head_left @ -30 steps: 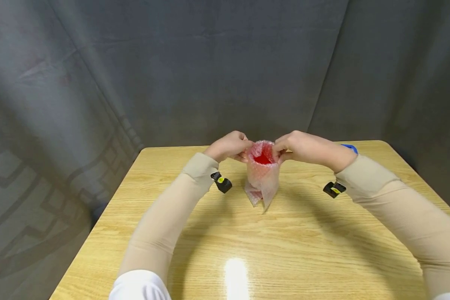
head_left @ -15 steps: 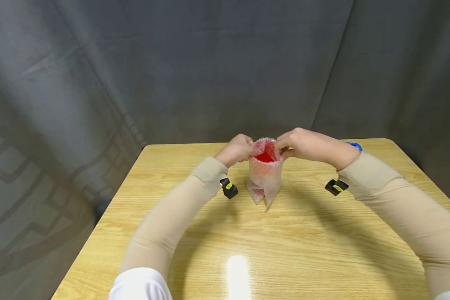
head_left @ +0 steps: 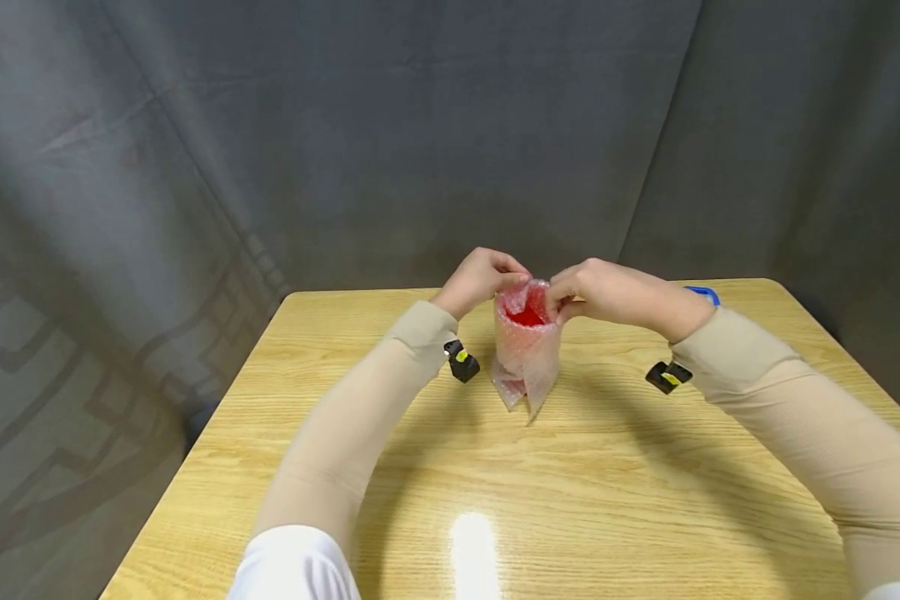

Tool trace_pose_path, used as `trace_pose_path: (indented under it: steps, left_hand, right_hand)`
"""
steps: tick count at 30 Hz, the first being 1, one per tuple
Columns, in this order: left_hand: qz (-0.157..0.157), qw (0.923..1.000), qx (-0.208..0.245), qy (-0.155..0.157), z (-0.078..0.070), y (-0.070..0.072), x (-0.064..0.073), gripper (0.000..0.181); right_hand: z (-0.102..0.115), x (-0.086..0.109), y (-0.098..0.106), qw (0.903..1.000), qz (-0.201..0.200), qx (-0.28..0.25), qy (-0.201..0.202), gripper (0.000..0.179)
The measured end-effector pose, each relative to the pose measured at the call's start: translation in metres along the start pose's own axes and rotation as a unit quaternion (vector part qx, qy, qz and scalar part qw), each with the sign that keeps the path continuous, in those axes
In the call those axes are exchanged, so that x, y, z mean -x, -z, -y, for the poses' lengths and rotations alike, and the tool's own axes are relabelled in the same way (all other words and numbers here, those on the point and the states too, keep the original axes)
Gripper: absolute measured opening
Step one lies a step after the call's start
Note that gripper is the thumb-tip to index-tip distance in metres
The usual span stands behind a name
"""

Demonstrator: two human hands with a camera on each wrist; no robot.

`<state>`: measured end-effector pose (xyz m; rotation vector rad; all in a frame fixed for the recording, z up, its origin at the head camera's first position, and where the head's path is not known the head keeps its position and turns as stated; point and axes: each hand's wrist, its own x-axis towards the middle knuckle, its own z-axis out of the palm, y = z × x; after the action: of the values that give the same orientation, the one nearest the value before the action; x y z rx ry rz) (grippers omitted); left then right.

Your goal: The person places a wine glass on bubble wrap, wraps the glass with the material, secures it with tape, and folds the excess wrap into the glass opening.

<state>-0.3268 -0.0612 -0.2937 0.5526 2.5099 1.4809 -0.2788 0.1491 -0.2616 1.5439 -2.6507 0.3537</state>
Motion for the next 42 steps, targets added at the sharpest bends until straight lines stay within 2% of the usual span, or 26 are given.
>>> trace_pose_path:
  steps: [5,9,12,19,22,25,28,30,32,34,37,39,42]
  left_hand:
    - [-0.001,0.9997,0.018,-0.019,0.007,-0.001,-0.004,0.008]
    - [-0.002,0.9993,-0.023,-0.029,0.007,-0.004,-0.006,0.013]
    - [0.000,0.9983,-0.055,-0.022,0.005,-0.007,-0.008,0.016]
    - [-0.015,0.9939,-0.108,-0.013,0.001,-0.009,-0.008,0.008]
    - [-0.022,0.9897,-0.140,-0.019,-0.004,-0.009,-0.005,0.008]
    - [-0.022,0.9812,-0.191,-0.018,-0.012,-0.006,0.001,0.014]
    - [-0.018,0.9733,-0.229,0.006,-0.024,0.001,0.010,0.020]
    - [-0.013,0.9702,-0.240,0.029,-0.032,0.007,0.016,0.018]
    - [0.006,0.9708,-0.233,0.058,-0.036,0.011,0.020,0.018]
    - [0.034,0.9739,-0.210,0.079,-0.034,0.012,0.022,0.028]
    - [0.066,0.9840,-0.132,0.100,-0.023,0.010,0.021,0.039]
    - [0.073,0.9888,-0.075,0.107,-0.012,0.006,0.018,0.038]
    - [0.063,0.9914,-0.008,0.114,0.001,-0.001,0.014,0.035]
  right_hand:
    - [-0.001,-0.002,-0.001,1.0000,0.003,-0.009,-0.003,0.016]
    - [0.000,-0.002,-0.001,0.9999,0.006,-0.009,-0.008,0.016]
    - [0.001,-0.001,-0.001,1.0000,0.004,-0.004,-0.007,0.016]
    - [0.002,-0.001,0.000,1.0000,-0.001,-0.002,0.004,0.015]
    - [0.003,-0.001,0.000,1.0000,-0.001,-0.003,0.005,0.014]
    - [0.003,0.001,0.001,1.0000,-0.001,-0.006,0.003,0.014]
    - [0.003,0.003,0.000,0.9999,-0.003,-0.010,0.000,0.015]
    - [0.002,0.004,0.000,0.9999,-0.007,-0.012,0.000,0.017]
    - [0.001,0.005,-0.001,0.9999,-0.011,-0.011,0.003,0.018]
    - [0.001,0.005,-0.001,0.9999,-0.014,-0.009,0.004,0.018]
    - [0.000,0.005,-0.001,0.9999,-0.011,-0.005,0.004,0.018]
    - [0.000,0.004,-0.002,0.9999,-0.010,-0.005,0.002,0.018]
    - [0.000,0.003,-0.001,1.0000,-0.007,-0.004,0.001,0.018]
